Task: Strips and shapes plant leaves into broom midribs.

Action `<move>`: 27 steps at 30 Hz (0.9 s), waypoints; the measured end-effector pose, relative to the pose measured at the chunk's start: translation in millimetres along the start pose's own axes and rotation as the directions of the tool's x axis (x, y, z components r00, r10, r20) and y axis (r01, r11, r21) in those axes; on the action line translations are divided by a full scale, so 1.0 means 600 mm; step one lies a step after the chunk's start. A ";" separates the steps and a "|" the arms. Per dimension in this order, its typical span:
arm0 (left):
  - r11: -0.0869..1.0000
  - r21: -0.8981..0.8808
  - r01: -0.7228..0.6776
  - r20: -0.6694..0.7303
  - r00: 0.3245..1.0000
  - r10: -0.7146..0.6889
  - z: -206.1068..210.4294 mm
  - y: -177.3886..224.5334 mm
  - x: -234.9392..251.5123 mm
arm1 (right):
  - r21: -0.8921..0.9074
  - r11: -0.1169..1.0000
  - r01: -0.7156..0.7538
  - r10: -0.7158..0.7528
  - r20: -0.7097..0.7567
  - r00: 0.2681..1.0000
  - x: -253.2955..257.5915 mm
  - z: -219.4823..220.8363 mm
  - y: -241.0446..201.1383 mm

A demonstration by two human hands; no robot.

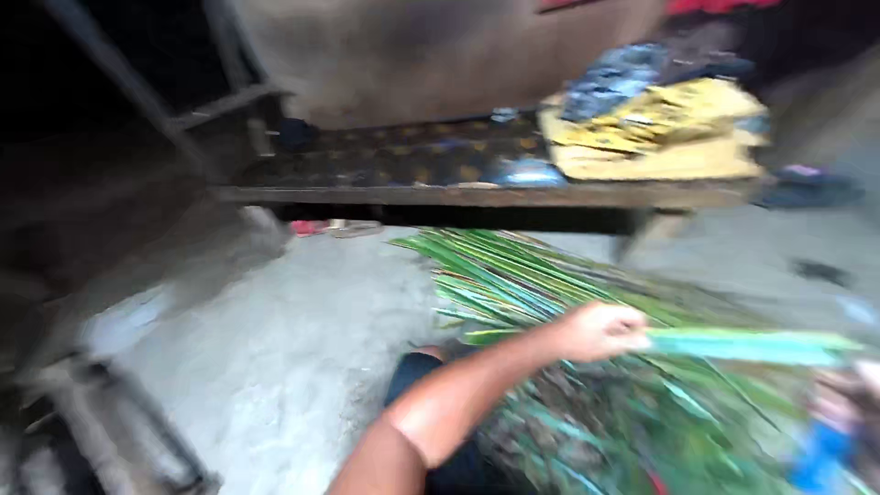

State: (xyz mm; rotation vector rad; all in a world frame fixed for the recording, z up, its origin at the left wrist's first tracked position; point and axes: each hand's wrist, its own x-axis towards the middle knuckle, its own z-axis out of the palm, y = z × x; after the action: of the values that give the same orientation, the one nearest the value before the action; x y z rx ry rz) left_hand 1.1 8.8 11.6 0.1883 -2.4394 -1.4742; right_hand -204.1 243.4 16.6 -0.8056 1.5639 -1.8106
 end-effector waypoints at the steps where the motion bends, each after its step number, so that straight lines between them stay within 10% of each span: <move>1: 0.999 -0.046 0.006 0.001 1.000 -0.006 0.002 -0.001 0.001 | -0.036 0.999 -0.037 0.034 -0.076 0.997 0.006 0.035 -0.004; 13: 0.865 -0.417 0.278 0.260 0.949 -0.180 0.056 -0.016 0.065 | 0.043 0.993 -0.110 0.092 0.294 0.951 0.006 0.042 0.056; 27: 0.920 -0.339 0.200 0.241 0.963 -0.120 0.053 -0.012 0.107 | 0.036 0.999 -0.031 0.025 0.173 0.985 0.014 -0.006 0.043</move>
State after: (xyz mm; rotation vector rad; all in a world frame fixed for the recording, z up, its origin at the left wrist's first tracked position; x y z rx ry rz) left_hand -70.3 15.8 2.2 0.1604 -2.2993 -2.0855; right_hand -210.9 236.3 -8.7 -0.8925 1.4188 -1.6980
